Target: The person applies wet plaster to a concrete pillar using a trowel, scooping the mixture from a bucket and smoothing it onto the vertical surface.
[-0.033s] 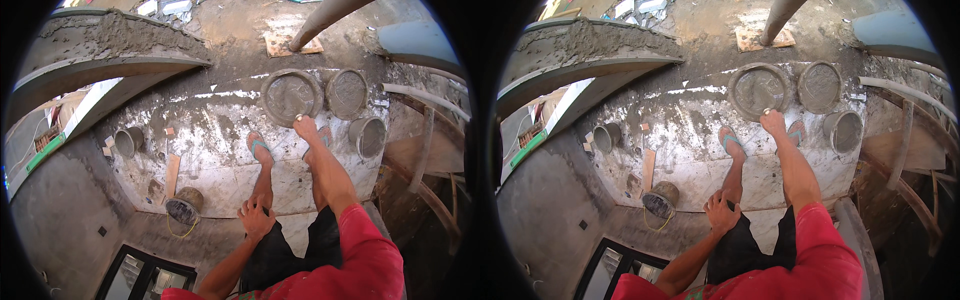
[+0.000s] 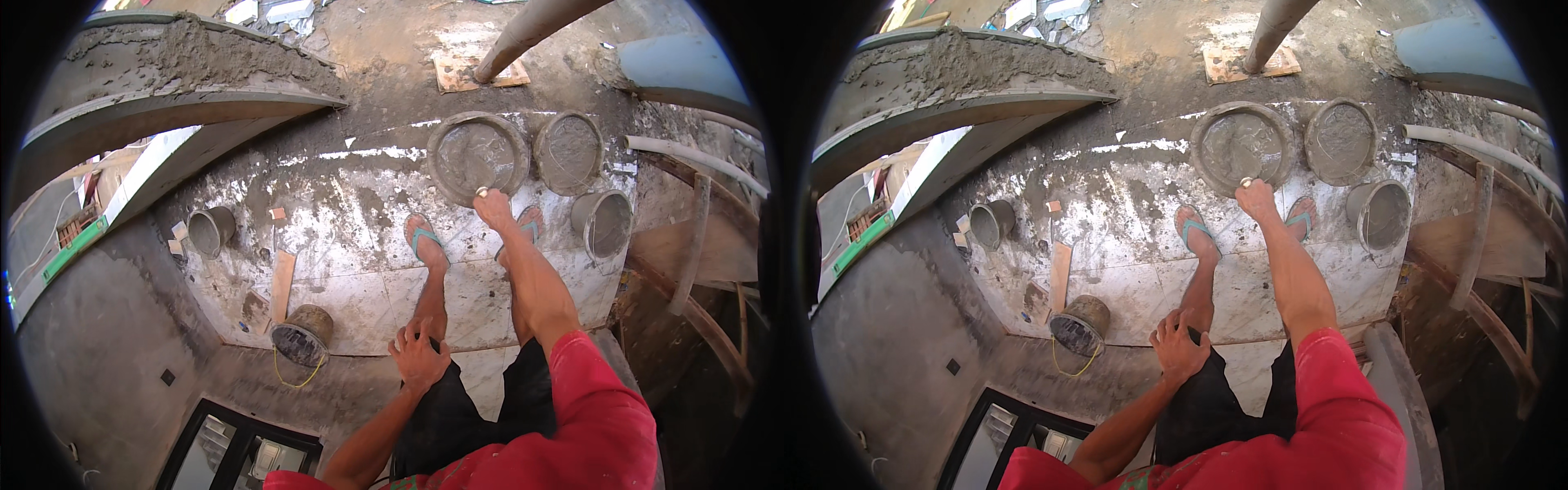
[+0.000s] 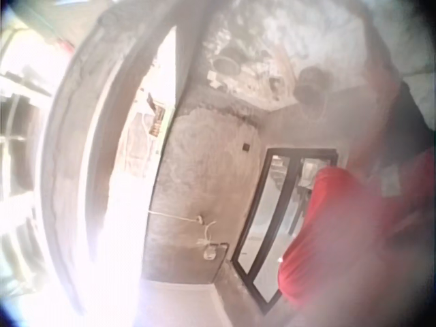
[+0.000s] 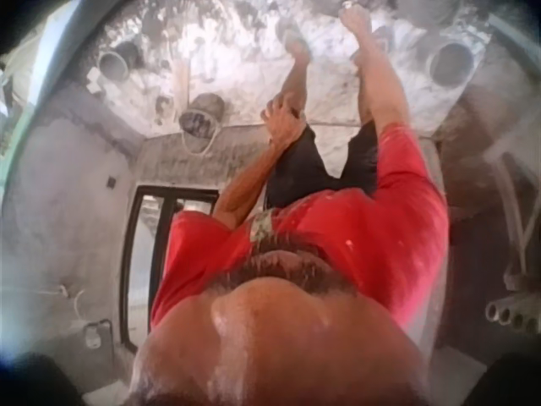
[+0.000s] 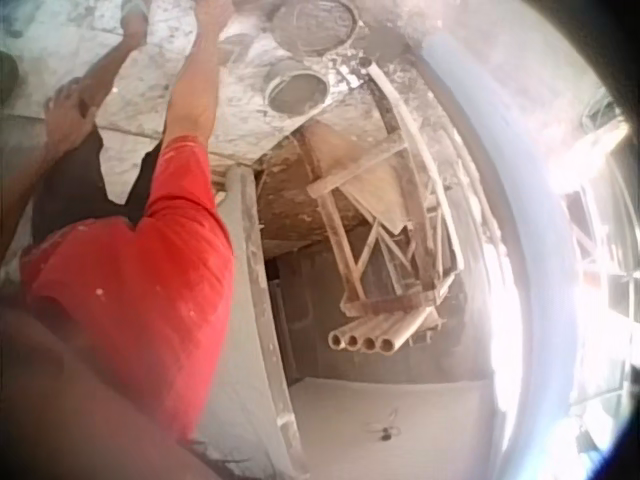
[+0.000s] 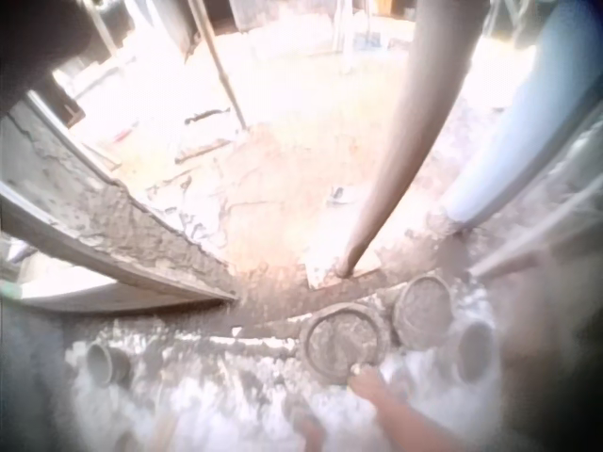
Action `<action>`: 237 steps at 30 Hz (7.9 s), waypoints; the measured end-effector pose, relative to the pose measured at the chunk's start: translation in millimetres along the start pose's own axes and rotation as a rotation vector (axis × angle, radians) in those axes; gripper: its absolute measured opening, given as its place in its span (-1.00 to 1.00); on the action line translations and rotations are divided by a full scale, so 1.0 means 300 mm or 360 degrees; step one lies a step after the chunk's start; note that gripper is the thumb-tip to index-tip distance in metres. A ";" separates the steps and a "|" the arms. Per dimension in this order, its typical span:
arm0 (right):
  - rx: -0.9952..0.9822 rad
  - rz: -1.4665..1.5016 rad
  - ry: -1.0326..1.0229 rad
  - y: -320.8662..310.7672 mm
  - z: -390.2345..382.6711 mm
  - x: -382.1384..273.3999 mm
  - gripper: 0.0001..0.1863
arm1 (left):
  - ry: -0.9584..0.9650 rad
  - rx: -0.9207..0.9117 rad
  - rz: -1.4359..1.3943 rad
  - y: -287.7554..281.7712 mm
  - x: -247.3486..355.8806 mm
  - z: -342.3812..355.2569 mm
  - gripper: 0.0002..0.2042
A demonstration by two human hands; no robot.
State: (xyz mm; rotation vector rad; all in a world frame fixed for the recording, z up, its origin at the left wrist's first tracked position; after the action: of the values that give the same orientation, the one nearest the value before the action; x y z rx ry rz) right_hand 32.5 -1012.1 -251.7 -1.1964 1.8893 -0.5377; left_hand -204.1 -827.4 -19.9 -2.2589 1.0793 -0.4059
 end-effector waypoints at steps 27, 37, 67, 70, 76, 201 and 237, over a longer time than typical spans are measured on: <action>0.0728 0.2229 -0.0068 -0.259 -0.137 -0.483 -0.80 | 0.0090 0.0104 0.0055 -0.054 -0.045 0.029 -0.41; 0.0949 0.1360 -0.0007 0.058 0.172 -1.126 -0.67 | 0.0045 -0.0119 0.0294 0.080 -0.067 0.000 -0.38; -0.0790 0.1056 0.0584 0.120 -0.034 0.021 -0.71 | 0.0011 0.0110 -0.0007 0.018 -0.034 -0.013 -0.41; -0.0847 0.1315 0.0468 0.031 -0.104 0.022 -0.75 | 0.0013 0.0081 0.0013 0.003 -0.016 -0.003 -0.41; -0.0735 0.1226 0.0330 0.000 -0.090 0.026 -0.81 | 0.0038 0.0109 0.0061 -0.015 -0.006 0.009 -0.42; 0.1141 0.1528 0.0233 0.127 0.490 -0.718 -0.63 | 0.0030 0.0099 0.0104 -0.171 -0.023 0.165 -0.49; -0.0359 0.1090 0.0295 0.058 -0.079 0.128 -0.71 | 0.0059 0.0052 0.0092 -0.088 0.005 0.099 -0.51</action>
State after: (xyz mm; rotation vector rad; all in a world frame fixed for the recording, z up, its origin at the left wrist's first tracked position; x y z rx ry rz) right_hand -4.5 -1039.8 -266.0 -0.5674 2.3982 -0.0587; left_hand -172.4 -804.3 -26.3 -2.1942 1.1454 -0.4398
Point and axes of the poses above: each hand's wrist, its own z-axis towards the middle knuckle, its own y-axis out of the palm, x = y × z, the point moved 4 cm from there along z, towards the middle knuckle, and after that the axes turned 9 degrees about -y, right-handed, at the moved point
